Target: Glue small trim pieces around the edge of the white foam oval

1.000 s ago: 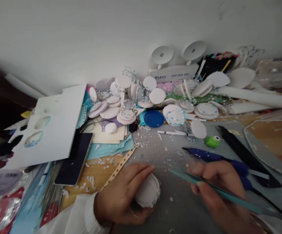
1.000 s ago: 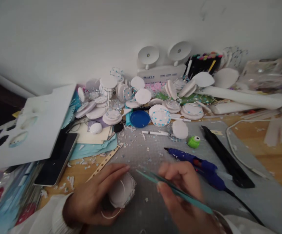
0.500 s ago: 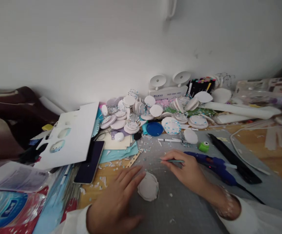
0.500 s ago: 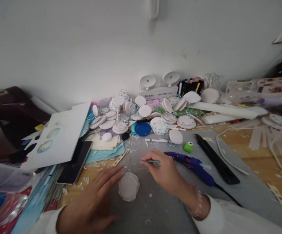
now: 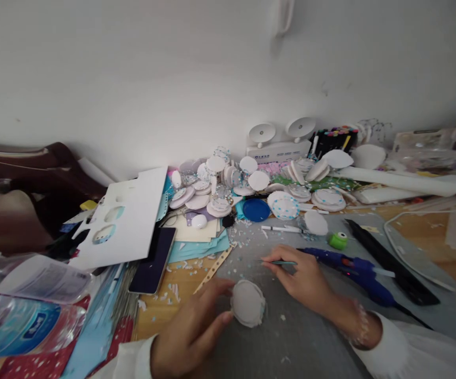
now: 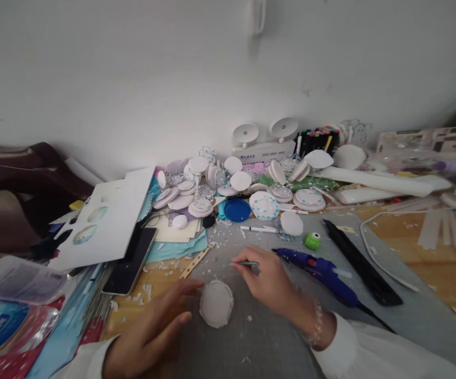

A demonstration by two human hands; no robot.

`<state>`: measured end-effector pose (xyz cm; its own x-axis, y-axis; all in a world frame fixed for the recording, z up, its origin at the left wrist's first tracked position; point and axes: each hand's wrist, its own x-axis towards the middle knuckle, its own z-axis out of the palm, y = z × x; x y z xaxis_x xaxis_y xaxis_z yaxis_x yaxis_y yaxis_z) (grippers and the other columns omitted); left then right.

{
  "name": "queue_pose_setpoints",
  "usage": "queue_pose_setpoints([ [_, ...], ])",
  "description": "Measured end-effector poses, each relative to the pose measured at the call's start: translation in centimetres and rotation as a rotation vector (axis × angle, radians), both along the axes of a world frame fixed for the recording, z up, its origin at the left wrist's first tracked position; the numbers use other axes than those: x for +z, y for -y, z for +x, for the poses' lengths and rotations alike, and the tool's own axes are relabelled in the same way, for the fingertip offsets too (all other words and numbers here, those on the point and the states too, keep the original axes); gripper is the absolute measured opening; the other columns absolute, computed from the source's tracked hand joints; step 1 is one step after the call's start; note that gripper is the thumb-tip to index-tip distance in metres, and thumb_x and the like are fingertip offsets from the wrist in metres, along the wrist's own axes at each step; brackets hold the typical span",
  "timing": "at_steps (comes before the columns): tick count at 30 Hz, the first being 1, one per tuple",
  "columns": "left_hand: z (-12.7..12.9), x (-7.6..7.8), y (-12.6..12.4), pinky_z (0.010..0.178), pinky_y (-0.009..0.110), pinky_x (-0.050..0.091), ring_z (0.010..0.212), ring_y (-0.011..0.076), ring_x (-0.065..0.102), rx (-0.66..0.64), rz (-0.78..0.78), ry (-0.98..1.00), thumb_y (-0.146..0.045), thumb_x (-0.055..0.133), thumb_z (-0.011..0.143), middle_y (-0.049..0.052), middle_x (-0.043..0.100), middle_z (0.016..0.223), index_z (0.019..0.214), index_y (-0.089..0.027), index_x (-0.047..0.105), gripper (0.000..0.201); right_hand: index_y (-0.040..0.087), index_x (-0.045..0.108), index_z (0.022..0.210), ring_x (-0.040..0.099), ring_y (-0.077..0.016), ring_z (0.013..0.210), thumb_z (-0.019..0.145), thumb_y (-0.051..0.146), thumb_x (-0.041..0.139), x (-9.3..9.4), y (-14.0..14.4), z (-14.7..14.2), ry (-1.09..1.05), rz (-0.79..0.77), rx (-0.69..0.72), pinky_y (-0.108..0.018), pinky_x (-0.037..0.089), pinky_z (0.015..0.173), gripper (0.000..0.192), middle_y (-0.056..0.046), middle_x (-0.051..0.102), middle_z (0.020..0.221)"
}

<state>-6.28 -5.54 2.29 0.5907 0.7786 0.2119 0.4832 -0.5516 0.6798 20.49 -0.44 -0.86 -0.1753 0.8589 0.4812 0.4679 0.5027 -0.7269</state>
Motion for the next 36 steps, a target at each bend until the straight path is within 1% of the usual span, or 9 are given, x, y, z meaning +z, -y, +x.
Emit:
queue_pose_setpoints([
  [2, 0.7, -0.3, -0.6, 0.094, 0.031, 0.057, 0.111, 0.0221, 0.069, -0.003, -0.042, 0.039, -0.027, 0.052, 0.100, 0.006, 0.071, 0.124, 0.139, -0.029, 0.048, 0.039, 0.022, 0.070, 0.079, 0.070, -0.0184, 0.072, 0.089, 0.022, 0.062, 0.0, 0.2, 0.3, -0.013, 0.014, -0.021, -0.029, 0.054, 0.066, 0.013, -0.003, 0.074, 0.076],
  [5, 1.7, -0.1, -2.3, 0.100, 0.036, 0.051, 0.116, 0.0242, 0.065, 0.096, -0.058, 0.150, -0.030, 0.048, 0.102, 0.008, 0.070, 0.123, 0.129, -0.025, 0.060, 0.030, 0.022, 0.070, 0.078, 0.069, -0.0173, 0.069, 0.088, 0.021, 0.064, -0.1, 0.3, 0.5, -0.020, 0.016, -0.020, -0.027, 0.054, 0.064, 0.012, -0.002, 0.073, 0.074],
  [9, 3.1, 0.4, -4.9, 0.097, 0.034, 0.049, 0.107, 0.0242, 0.064, 0.286, -0.230, 0.523, -0.038, 0.051, 0.101, 0.009, 0.072, 0.109, 0.107, -0.018, 0.072, 0.029, 0.022, 0.069, 0.075, 0.069, -0.0159, 0.067, 0.086, 0.017, 0.064, -0.6, 0.0, 0.0, -0.016, 0.001, 0.010, -0.025, 0.052, 0.061, 0.013, -0.001, 0.073, 0.071],
  [12, 4.1, -0.1, -5.9, 0.089, 0.033, 0.052, 0.099, 0.0227, 0.065, 0.371, -0.277, 0.633, -0.037, 0.049, 0.101, 0.009, 0.071, 0.106, 0.106, -0.018, 0.070, 0.029, 0.022, 0.069, 0.073, 0.068, -0.0155, 0.064, 0.085, 0.016, 0.064, -0.8, -0.2, -0.4, -0.024, -0.004, 0.014, -0.025, 0.052, 0.059, 0.014, 0.000, 0.072, 0.069],
  [16, 4.4, -1.3, -5.6, 0.080, 0.029, 0.053, 0.094, 0.0205, 0.065, 0.425, -0.284, 0.647, -0.033, 0.055, 0.099, 0.007, 0.070, 0.101, 0.107, -0.020, 0.069, 0.021, 0.023, 0.070, 0.075, 0.069, -0.0159, 0.064, 0.086, 0.018, 0.064, -0.3, -0.1, -0.2, -0.075, 0.021, -0.005, -0.025, 0.054, 0.059, 0.014, -0.001, 0.074, 0.070],
  [21, 3.9, -2.0, -5.3, 0.088, 0.033, 0.050, 0.096, 0.0220, 0.064, 0.380, -0.237, 0.605, -0.033, 0.065, 0.093, 0.006, 0.069, 0.098, 0.097, -0.021, 0.073, 0.015, 0.024, 0.072, 0.078, 0.072, -0.0178, 0.065, 0.084, 0.020, 0.070, 1.2, 0.9, 0.4, -0.155, 0.067, -0.068, -0.026, 0.057, 0.059, 0.007, -0.003, 0.076, 0.073],
  [26, 4.3, -1.3, -4.8, 0.085, 0.034, 0.049, 0.094, 0.0219, 0.063, 0.190, -0.088, 0.470, -0.029, 0.069, 0.090, 0.006, 0.068, 0.094, 0.096, -0.021, 0.074, 0.011, 0.026, 0.073, 0.080, 0.071, -0.0146, 0.065, 0.080, 0.013, 0.073, 2.7, 2.6, 0.1, -0.293, 0.072, -0.037, -0.019, 0.058, 0.057, 0.013, 0.000, 0.076, 0.072],
  [31, 4.9, -1.0, -3.7, 0.080, 0.033, 0.052, 0.086, 0.0199, 0.064, 0.081, -0.074, 0.479, -0.023, 0.068, 0.091, 0.007, 0.069, 0.089, 0.095, -0.020, 0.074, 0.008, 0.028, 0.074, 0.089, 0.071, -0.0147, 0.066, 0.080, 0.009, 0.072, 2.7, 3.5, -0.1, -0.313, 0.013, 0.095, -0.021, 0.059, 0.058, 0.021, 0.000, 0.077, 0.077],
  [36, 4.7, -1.2, -3.4, 0.077, 0.031, 0.052, 0.085, 0.0190, 0.064, 0.063, -0.138, 0.524, -0.019, 0.066, 0.092, 0.006, 0.070, 0.088, 0.095, -0.021, 0.074, 0.009, 0.031, 0.074, 0.088, 0.072, -0.0153, 0.066, 0.082, 0.015, 0.074, 2.3, 3.6, 0.2, -0.368, -0.087, 0.072, -0.020, 0.059, 0.056, 0.017, 0.001, 0.075, 0.074],
])
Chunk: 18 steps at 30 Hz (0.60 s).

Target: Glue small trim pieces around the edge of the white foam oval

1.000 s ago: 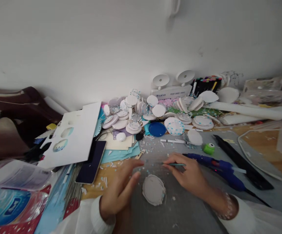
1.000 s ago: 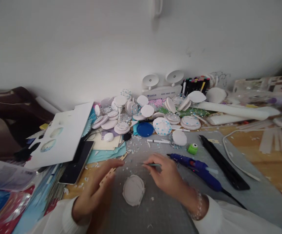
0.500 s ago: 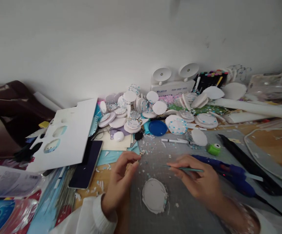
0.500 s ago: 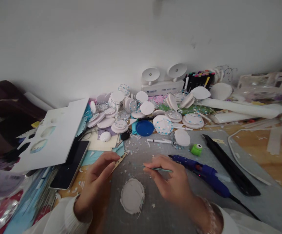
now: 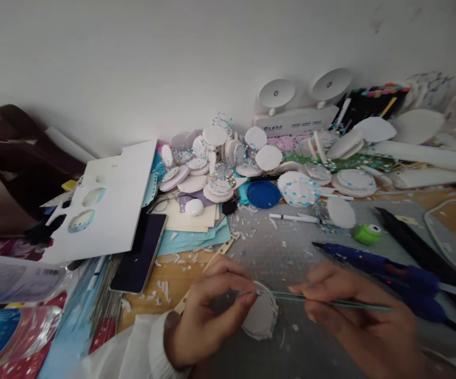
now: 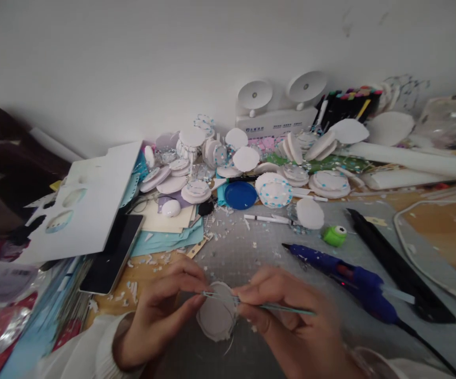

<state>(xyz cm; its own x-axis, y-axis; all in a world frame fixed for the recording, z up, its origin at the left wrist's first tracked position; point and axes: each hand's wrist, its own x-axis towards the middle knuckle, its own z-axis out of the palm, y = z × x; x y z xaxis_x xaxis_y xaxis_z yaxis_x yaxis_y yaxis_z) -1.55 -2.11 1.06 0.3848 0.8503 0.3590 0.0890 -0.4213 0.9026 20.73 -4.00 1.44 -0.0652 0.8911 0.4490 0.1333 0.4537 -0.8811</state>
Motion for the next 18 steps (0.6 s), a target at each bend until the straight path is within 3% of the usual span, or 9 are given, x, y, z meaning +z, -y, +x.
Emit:
queue_pose_setpoints([
  [5, -0.1, 0.2, -0.1, 0.081, 0.031, 0.051, 0.089, 0.0184, 0.064, -0.028, -0.030, 0.004, -0.016, 0.065, 0.093, 0.006, 0.069, 0.091, 0.099, -0.021, 0.075, 0.013, 0.032, 0.074, 0.084, 0.070, -0.0142, 0.062, 0.085, 0.031, 0.076, 0.3, -0.1, 0.1, -0.077, -0.081, -0.060, -0.019, 0.060, 0.055, 0.002, 0.001, 0.071, 0.072],
  [8, -0.1, 0.3, -0.1, 0.080, 0.031, 0.051, 0.089, 0.0186, 0.065, -0.061, -0.031, -0.001, -0.015, 0.063, 0.094, 0.007, 0.069, 0.092, 0.101, -0.019, 0.075, 0.015, 0.033, 0.074, 0.082, 0.069, -0.0131, 0.060, 0.085, 0.036, 0.076, 0.7, -0.1, 0.0, -0.078, -0.079, -0.058, -0.018, 0.059, 0.054, 0.005, 0.002, 0.071, 0.069],
  [18, -0.1, 0.3, -0.3, 0.078, 0.032, 0.052, 0.087, 0.0192, 0.066, -0.062, 0.041, -0.042, -0.020, 0.063, 0.096, 0.008, 0.070, 0.089, 0.098, -0.018, 0.075, 0.012, 0.031, 0.073, 0.078, 0.067, -0.0108, 0.057, 0.083, 0.030, 0.077, 0.8, -0.1, -0.1, -0.050, -0.096, -0.045, -0.013, 0.056, 0.053, 0.006, 0.002, 0.069, 0.066],
])
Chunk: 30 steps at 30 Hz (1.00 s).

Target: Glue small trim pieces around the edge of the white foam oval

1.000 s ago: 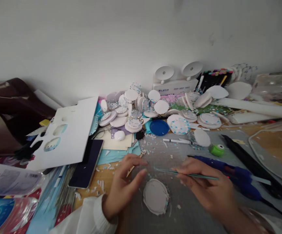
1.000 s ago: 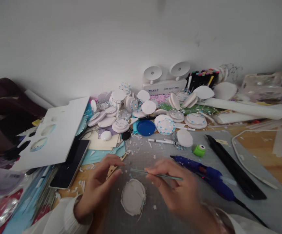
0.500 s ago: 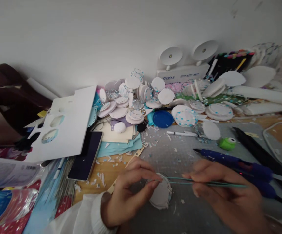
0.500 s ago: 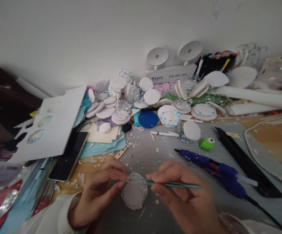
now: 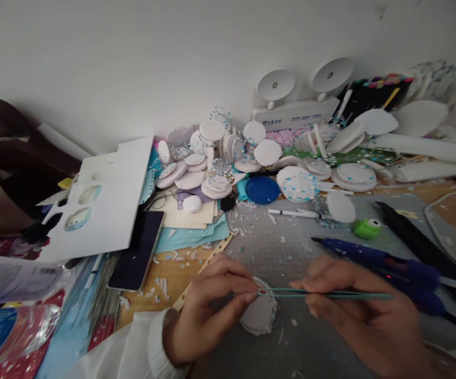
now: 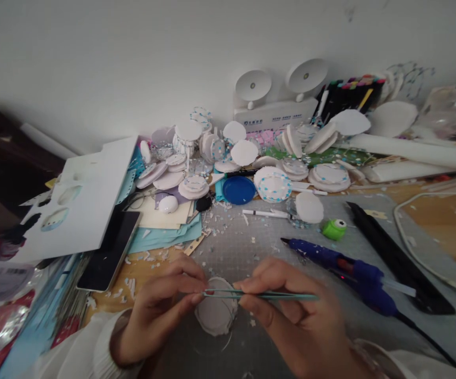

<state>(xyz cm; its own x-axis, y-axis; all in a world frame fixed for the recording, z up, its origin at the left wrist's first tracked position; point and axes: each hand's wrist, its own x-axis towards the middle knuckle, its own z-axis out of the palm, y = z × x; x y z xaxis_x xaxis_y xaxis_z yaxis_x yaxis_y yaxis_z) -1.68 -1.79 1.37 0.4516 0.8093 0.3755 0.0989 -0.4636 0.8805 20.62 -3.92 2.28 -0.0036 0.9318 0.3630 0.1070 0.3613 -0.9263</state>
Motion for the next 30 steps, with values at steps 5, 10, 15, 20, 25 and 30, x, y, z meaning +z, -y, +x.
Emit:
queue_pose_setpoints([
  [5, -0.1, -0.2, -0.1, 0.078, 0.030, 0.052, 0.086, 0.0185, 0.066, -0.011, 0.041, -0.028, -0.018, 0.063, 0.096, 0.008, 0.071, 0.089, 0.098, -0.015, 0.075, 0.013, 0.029, 0.073, 0.077, 0.065, -0.0105, 0.052, 0.084, 0.032, 0.076, -0.1, -0.1, -0.2, -0.066, -0.035, 0.021, -0.014, 0.054, 0.046, 0.008, 0.001, 0.067, 0.066],
  [10, -0.1, -0.4, -0.1, 0.080, 0.029, 0.051, 0.086, 0.0180, 0.066, 0.001, 0.057, -0.024, -0.016, 0.064, 0.095, 0.009, 0.071, 0.090, 0.097, -0.014, 0.075, 0.012, 0.029, 0.072, 0.081, 0.065, -0.0106, 0.055, 0.085, 0.023, 0.073, -0.5, 0.0, -0.1, -0.025, -0.009, 0.038, -0.015, 0.055, 0.049, 0.007, 0.003, 0.067, 0.067],
  [15, -0.1, -0.3, -0.1, 0.080, 0.029, 0.050, 0.087, 0.0176, 0.065, -0.009, 0.029, -0.027, -0.015, 0.064, 0.094, 0.008, 0.070, 0.090, 0.097, -0.014, 0.075, 0.011, 0.026, 0.070, 0.080, 0.065, -0.0099, 0.054, 0.085, 0.019, 0.072, -0.3, -0.1, 0.1, 0.040, 0.057, 0.005, -0.014, 0.054, 0.046, 0.009, 0.003, 0.066, 0.067],
  [20, 0.0, -0.2, 0.0, 0.080, 0.025, 0.049, 0.087, 0.0151, 0.063, 0.040, -0.015, 0.026, -0.013, 0.063, 0.094, 0.006, 0.069, 0.089, 0.097, -0.016, 0.075, 0.013, 0.026, 0.067, 0.087, 0.068, -0.0115, 0.063, 0.083, 0.005, 0.065, 0.3, -0.3, 1.0, 0.231, 0.269, -0.114, -0.018, 0.057, 0.054, 0.022, 0.004, 0.070, 0.075],
  [25, -0.2, 0.0, -0.1, 0.074, 0.024, 0.047, 0.078, 0.0141, 0.060, 0.069, -0.106, 0.082, -0.028, 0.062, 0.098, 0.004, 0.068, 0.079, 0.091, -0.018, 0.078, 0.020, 0.022, 0.067, 0.106, 0.071, -0.0148, 0.080, 0.091, 0.010, 0.061, 1.0, 0.1, 2.1, 0.606, 0.566, -0.049, -0.027, 0.061, 0.075, 0.020, -0.003, 0.076, 0.091],
  [30, -0.5, -0.1, -0.1, 0.067, 0.026, 0.042, 0.069, 0.0147, 0.055, -0.009, -0.346, 0.213, -0.044, 0.066, 0.094, 0.003, 0.064, 0.069, 0.079, -0.020, 0.080, 0.031, 0.019, 0.072, 0.101, 0.068, -0.0141, 0.094, 0.099, 0.008, 0.042, 0.8, 0.2, -0.2, 0.869, 0.987, 0.071, -0.028, 0.056, 0.087, 0.033, -0.005, 0.077, 0.103],
])
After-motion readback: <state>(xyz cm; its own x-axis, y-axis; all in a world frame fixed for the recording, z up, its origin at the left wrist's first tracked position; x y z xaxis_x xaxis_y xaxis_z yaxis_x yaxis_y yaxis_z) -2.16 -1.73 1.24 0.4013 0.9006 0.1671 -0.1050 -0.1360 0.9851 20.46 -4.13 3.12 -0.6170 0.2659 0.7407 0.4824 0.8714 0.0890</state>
